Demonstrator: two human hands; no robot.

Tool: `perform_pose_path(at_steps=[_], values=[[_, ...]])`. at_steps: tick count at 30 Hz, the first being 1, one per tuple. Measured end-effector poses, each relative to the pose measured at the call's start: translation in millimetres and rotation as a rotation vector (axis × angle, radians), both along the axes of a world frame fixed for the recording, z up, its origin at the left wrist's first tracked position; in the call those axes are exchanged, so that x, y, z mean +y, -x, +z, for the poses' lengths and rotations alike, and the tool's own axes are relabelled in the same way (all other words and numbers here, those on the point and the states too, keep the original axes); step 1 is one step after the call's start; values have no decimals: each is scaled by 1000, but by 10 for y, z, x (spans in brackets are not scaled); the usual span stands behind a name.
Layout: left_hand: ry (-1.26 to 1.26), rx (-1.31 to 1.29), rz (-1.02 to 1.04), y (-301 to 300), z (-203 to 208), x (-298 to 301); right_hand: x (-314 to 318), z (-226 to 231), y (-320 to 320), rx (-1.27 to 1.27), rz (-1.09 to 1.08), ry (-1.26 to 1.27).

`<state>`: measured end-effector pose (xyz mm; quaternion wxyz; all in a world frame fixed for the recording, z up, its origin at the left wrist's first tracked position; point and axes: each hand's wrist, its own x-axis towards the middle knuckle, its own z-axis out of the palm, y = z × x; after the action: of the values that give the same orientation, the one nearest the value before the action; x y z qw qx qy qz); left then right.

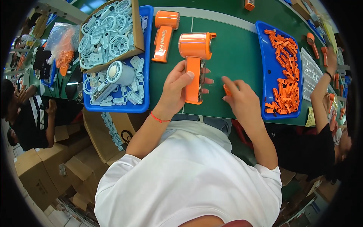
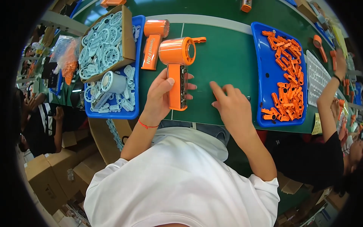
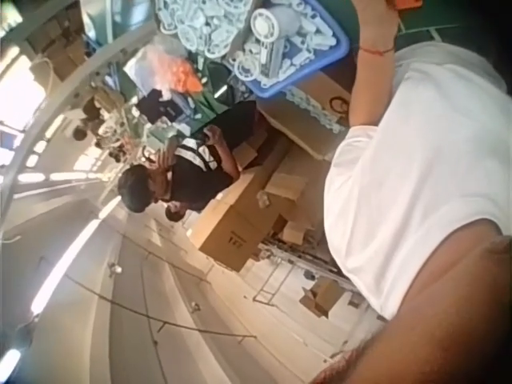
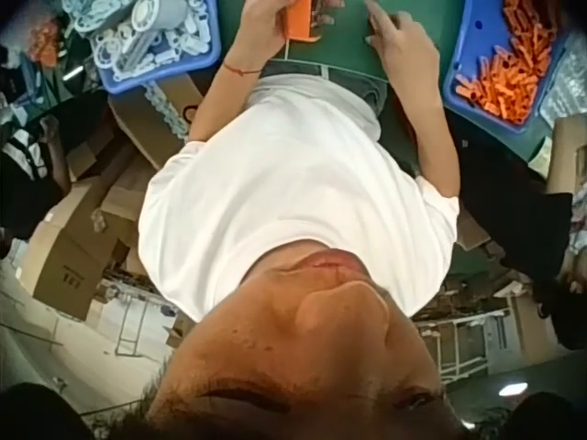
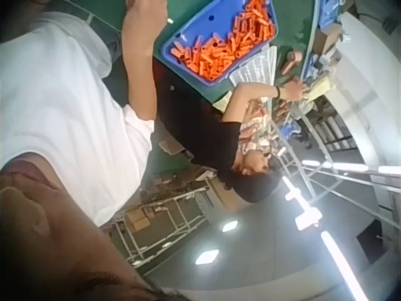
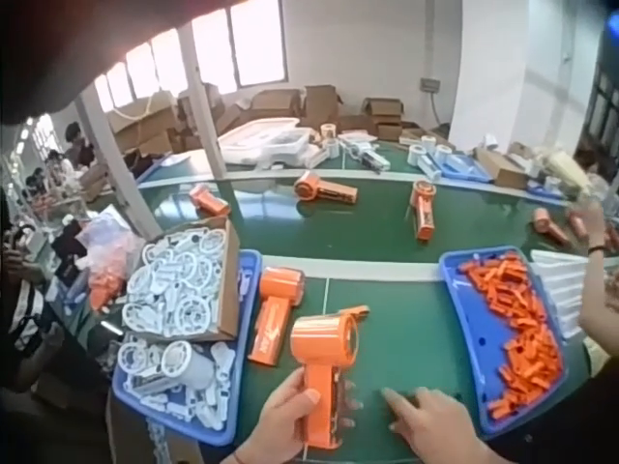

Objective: Assembling and testing plastic toy handheld fans at a factory workstation.

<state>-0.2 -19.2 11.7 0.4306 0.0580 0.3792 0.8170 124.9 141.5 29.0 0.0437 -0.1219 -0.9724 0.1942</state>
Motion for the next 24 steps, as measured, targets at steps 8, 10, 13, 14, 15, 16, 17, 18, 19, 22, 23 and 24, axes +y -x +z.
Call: perform_pose_path(at_steps=[8,10,13,14,15,16,17,18,19,22,23,24], values=[[24,68,-59,-36,-186,-126,131,-102,81,114,-11,356],[31,104,-48,-67,-188,-113,118,-137,-27,128,-42,329],[-96,-41,-83,-32,-158,-43,146,-129,-138,96,55,-259],[-91,-42,-89,-53,-161,-47,112,-104,-136,95,49,-255],[-62,-11,-123,-54,-159,-34,75,-36,-85,106,31,-106],[-32,21,-150,-65,-158,-24,44,26,-34,118,20,44],[-16,72,-167,-81,-90,-14,-6,94,12,122,20,45],[-16,74,-171,-95,-91,-11,-87,172,39,141,-44,389],[-11,139,-154,-111,-98,2,-138,208,54,158,-108,734],[-12,264,-105,-168,-142,31,-172,145,115,193,-228,1153],[-21,322,-71,-181,-158,36,-223,153,137,197,-231,1157],[-16,321,-72,-195,-172,38,-285,167,164,244,-260,1157]])
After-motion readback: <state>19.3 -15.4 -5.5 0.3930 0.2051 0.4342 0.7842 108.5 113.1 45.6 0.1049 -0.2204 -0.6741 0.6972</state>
